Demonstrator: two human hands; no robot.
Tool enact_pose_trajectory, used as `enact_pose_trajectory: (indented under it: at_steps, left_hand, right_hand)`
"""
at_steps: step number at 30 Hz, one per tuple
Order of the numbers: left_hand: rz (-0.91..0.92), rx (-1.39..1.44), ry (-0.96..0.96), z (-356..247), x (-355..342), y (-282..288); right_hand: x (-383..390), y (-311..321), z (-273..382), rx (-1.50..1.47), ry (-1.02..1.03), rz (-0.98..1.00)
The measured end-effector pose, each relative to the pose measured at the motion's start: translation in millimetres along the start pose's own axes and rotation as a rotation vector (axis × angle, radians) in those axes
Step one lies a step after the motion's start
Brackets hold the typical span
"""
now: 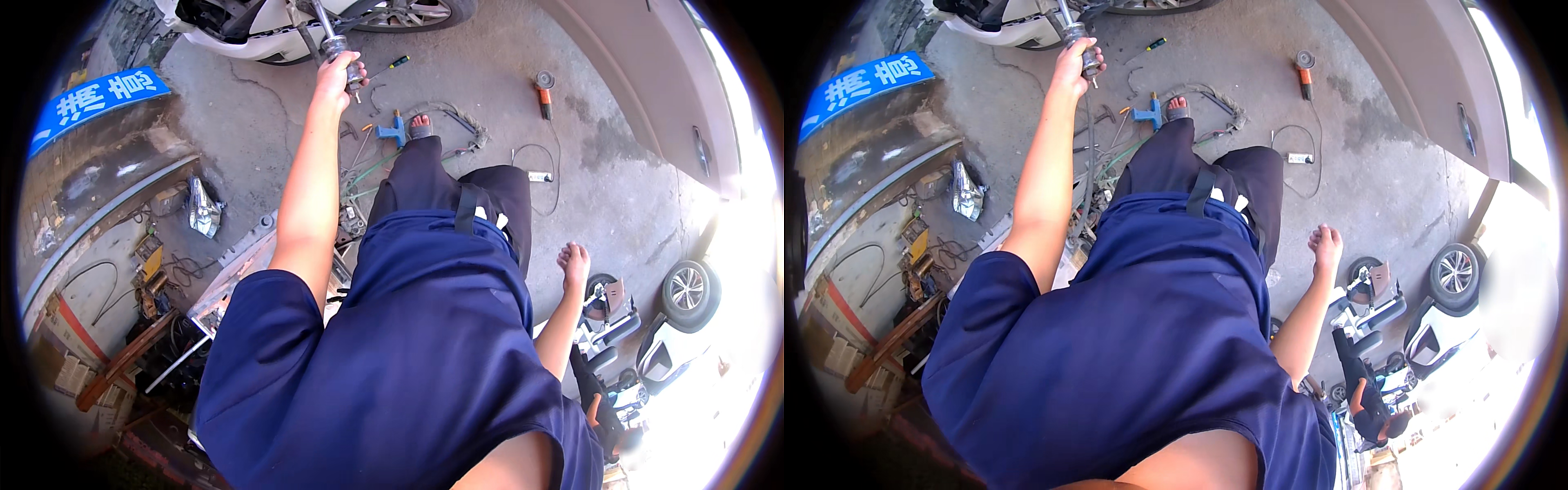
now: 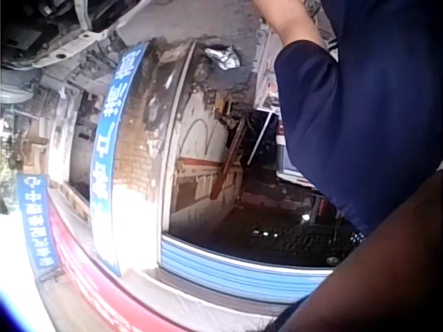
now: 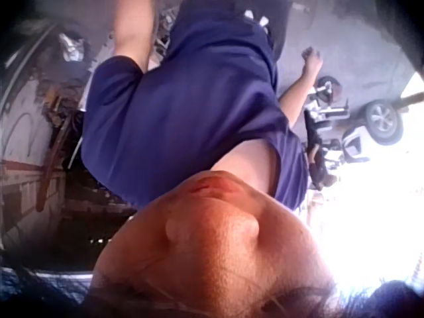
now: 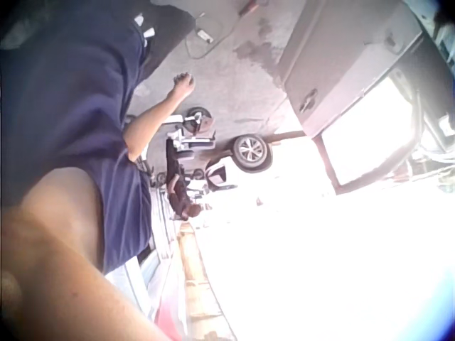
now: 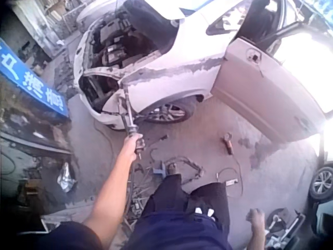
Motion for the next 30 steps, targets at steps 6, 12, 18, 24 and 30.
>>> enact_pose_trajectory:
  at_steps: [6, 12, 18, 24, 30]
  left_hand:
    - [-0.021, -0.011, 0.016, 1.4, 3.1, -0.6]
    - [-0.157, -0.062, 0.07, -0.1, 21.9, 0.7]
    - [-0.155, -0.052, 0.012, -10.0, 37.2, -20.3]
    - [-0.188, -0.056, -0.107, -1.4, 30.4, -29.8]
    - [-0.04, -0.016, 0.05, 3.8, -2.1, -21.2]
  right_hand:
    - [-58.1, -115.8, 88.1, 0.052, 0.162, 0.124]
    - [-144.9, -360.9, 82.4, 0.251, 0.211, 0.676]
    - [-219.2, -668.1, -24.9, 0.816, 0.498, 1.009]
    - [-212.3, -846.8, -153.5, 1.03, 0.479, 1.381]
    - [-182.7, -927.0, -274.4, 1.204, 0.85, 1.471]
Point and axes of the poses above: each hand's wrist, its own x-axis away from the middle knuckle, its own y-axis out of the back of the hand, z = x × y, the point moved 2 cm from there along -x, towards the middle knuckle, and after that the axes turned 5 degrees about y, right-handed, at the moved point
